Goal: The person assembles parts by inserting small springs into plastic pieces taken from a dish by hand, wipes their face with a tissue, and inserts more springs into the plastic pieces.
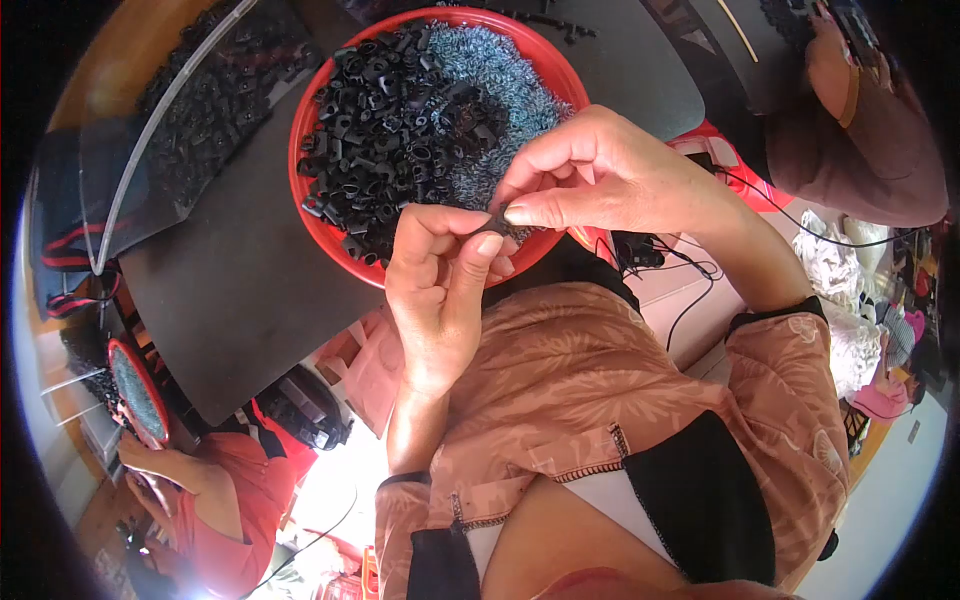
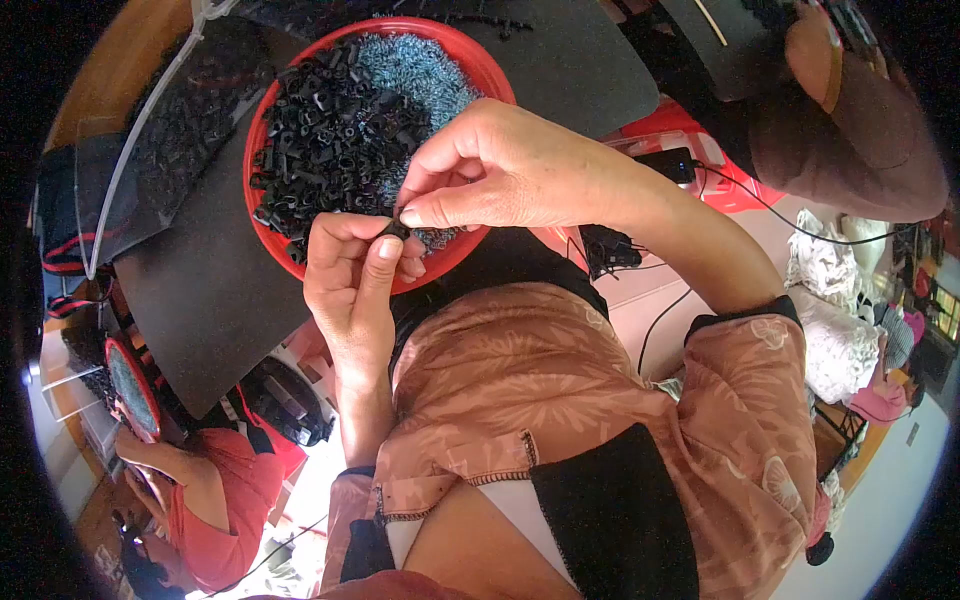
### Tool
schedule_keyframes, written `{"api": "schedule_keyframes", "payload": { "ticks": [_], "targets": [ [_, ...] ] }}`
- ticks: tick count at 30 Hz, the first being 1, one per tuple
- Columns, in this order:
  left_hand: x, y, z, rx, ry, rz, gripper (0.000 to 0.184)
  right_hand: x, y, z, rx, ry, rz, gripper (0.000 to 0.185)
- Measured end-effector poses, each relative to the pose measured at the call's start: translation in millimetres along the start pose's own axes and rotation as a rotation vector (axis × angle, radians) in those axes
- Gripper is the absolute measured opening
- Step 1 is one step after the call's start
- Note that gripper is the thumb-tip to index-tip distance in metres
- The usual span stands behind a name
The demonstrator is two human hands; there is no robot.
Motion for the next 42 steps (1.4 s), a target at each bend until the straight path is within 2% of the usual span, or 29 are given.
{"api": "schedule_keyframes", "payload": {
  "ticks": [3, 6, 9, 13, 18, 23, 26, 29, 32, 36, 42],
  "targets": [
    [-1, 0, 0, -0.044, 0.016, 0.008, 0.01, 0, -2, 1, -0.059, -0.046, 0.064, 0.015],
    [-1, 1, 1, -0.145, 0.071, 0.038, 0.009, 5, -3, -13, 0.217, -0.192, 0.191, 0.015],
    [-1, 1, 1, -0.159, 0.124, 0.054, 0.009, 9, -1, -16, 0.187, -0.276, 0.216, 0.017],
    [0, 3, 0, -0.086, 0.053, 0.025, 0.009, 1, 2, 13, -0.086, 0.16, 0.028, 0.015],
    [-1, 1, -1, -0.071, -0.01, 0.006, 0.009, -2, 0, 3, -0.05, -0.01, 0.0, 0.015],
    [-4, -1, -1, -0.038, -0.041, 0.022, 0.011, -3, 1, 0, -0.059, -0.021, 0.019, 0.013],
    [-7, -3, -3, 0.001, -0.039, 0.016, 0.015, -5, -1, -2, -0.2, -0.161, 0.121, 0.011],
    [-8, -4, -6, 0.077, -0.096, 0.012, 0.018, 6, -12, -36, 0.219, -0.567, 0.34, 0.016],
    [-10, -6, -7, 0.152, -0.164, 0.036, 0.018, 20, 2, -53, 0.53, -0.949, 0.345, 0.026],
    [-10, -7, -6, 0.172, -0.213, 0.049, 0.016, 38, 15, -63, 0.85, -1.281, 0.465, 0.038],
    [-10, -7, -6, 0.143, -0.216, 0.038, 0.016, 33, 15, -63, 0.831, -1.161, 0.429, 0.039]
  ]
}}
Point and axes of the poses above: each hand's wrist, its own x-axis away from the middle knuckle, its own y-axis out of the palm, z = x × y, the point moved 9 cm from there along -x, towards the middle knuckle, and after that the axes turned 13 degrees about z, right-handed, at the moved point
